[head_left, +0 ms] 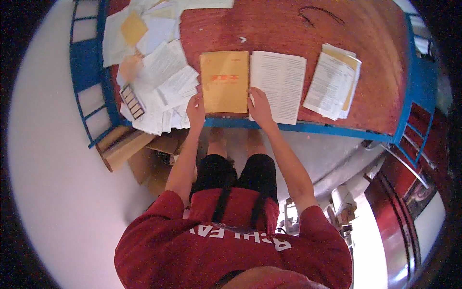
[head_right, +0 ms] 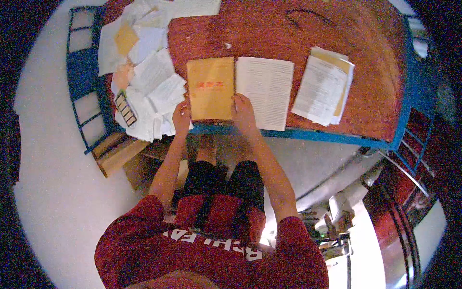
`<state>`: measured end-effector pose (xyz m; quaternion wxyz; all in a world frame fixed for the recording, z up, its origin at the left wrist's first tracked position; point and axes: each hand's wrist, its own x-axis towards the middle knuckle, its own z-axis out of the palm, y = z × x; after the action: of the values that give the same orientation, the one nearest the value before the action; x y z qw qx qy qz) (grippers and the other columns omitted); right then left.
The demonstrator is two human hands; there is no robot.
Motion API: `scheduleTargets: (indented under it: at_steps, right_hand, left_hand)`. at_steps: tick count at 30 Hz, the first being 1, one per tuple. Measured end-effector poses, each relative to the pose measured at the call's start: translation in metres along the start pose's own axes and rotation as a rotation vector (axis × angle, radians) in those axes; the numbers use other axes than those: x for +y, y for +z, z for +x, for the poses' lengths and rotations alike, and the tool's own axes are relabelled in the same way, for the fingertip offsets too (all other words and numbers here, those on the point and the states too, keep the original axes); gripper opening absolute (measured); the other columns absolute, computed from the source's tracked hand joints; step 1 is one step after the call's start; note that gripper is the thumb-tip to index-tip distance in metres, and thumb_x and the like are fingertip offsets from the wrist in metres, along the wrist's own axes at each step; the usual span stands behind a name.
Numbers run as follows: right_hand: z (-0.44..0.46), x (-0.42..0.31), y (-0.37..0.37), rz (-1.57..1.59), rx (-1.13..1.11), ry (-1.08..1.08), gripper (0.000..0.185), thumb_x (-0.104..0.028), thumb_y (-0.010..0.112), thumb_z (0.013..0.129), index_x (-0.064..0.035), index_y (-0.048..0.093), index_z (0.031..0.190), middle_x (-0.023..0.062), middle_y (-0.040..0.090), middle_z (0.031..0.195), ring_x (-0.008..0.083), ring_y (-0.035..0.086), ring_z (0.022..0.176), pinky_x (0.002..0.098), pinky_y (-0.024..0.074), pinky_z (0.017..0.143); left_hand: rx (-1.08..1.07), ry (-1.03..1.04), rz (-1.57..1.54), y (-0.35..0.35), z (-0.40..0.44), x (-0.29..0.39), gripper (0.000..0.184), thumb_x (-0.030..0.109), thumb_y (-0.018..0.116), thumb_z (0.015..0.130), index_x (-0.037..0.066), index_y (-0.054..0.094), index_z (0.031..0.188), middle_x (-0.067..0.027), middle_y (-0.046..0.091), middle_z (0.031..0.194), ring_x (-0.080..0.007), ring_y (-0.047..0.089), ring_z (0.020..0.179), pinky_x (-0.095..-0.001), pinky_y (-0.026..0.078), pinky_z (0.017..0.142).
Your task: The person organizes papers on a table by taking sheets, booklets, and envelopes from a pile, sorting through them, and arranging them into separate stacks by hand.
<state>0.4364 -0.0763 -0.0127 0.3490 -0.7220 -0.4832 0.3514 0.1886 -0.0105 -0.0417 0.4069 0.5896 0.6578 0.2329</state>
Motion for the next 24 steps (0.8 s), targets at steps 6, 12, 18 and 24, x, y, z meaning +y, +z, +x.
scheduleTargets:
  at_steps: [6,12,18,24]
  right_hand:
    - [0.037,-0.038,0.068,0.016,-0.067,-0.103,0.026,-0.008,0.055,0.080,-0.0009,0.054,0.106,0.0194,0.056,0.105,0.0337,0.054,0.098,0.0382,0.0424,0.086]
    - [0.077,-0.068,0.126,0.039,-0.136,-0.028,0.030,-0.014,0.054,0.084,0.0000,0.054,0.110,0.0174,0.058,0.107,0.0296,0.056,0.099,0.0353,0.0435,0.084]
    - [0.118,-0.072,0.175,-0.040,-0.058,-0.022,0.037,-0.018,0.059,0.081,0.0000,0.053,0.113,0.0168,0.057,0.112,0.0273,0.055,0.102,0.0331,0.0439,0.085]
    - [0.141,-0.083,0.191,-0.008,-0.047,0.115,0.030,-0.025,0.068,0.075,0.0006,0.058,0.085,0.0098,0.062,0.073,0.0193,0.059,0.068,0.0289,0.0468,0.064]
  left_hand:
    - [0.175,-0.092,-0.109,-0.070,0.032,-0.030,0.028,0.010,0.057,0.084,-0.001,0.053,0.110,-0.0090,0.058,0.104,-0.0151,0.057,0.090,-0.0280,0.051,0.072]
    - [0.248,-0.222,-0.148,-0.098,0.059,-0.041,0.042,0.010,0.058,0.080,0.001,0.048,0.119,-0.0168,0.050,0.120,-0.0272,0.053,0.104,-0.0331,0.043,0.085]
    - [0.183,-0.149,0.033,-0.108,0.084,-0.062,0.041,0.014,0.061,0.078,-0.001,0.051,0.114,-0.0167,0.054,0.103,-0.0254,0.054,0.093,-0.0338,0.044,0.081]
    - [0.145,-0.199,-0.094,-0.121,0.099,-0.049,0.036,0.017,0.064,0.077,-0.003,0.054,0.104,-0.0131,0.058,0.090,-0.0210,0.057,0.079,-0.0313,0.045,0.073]
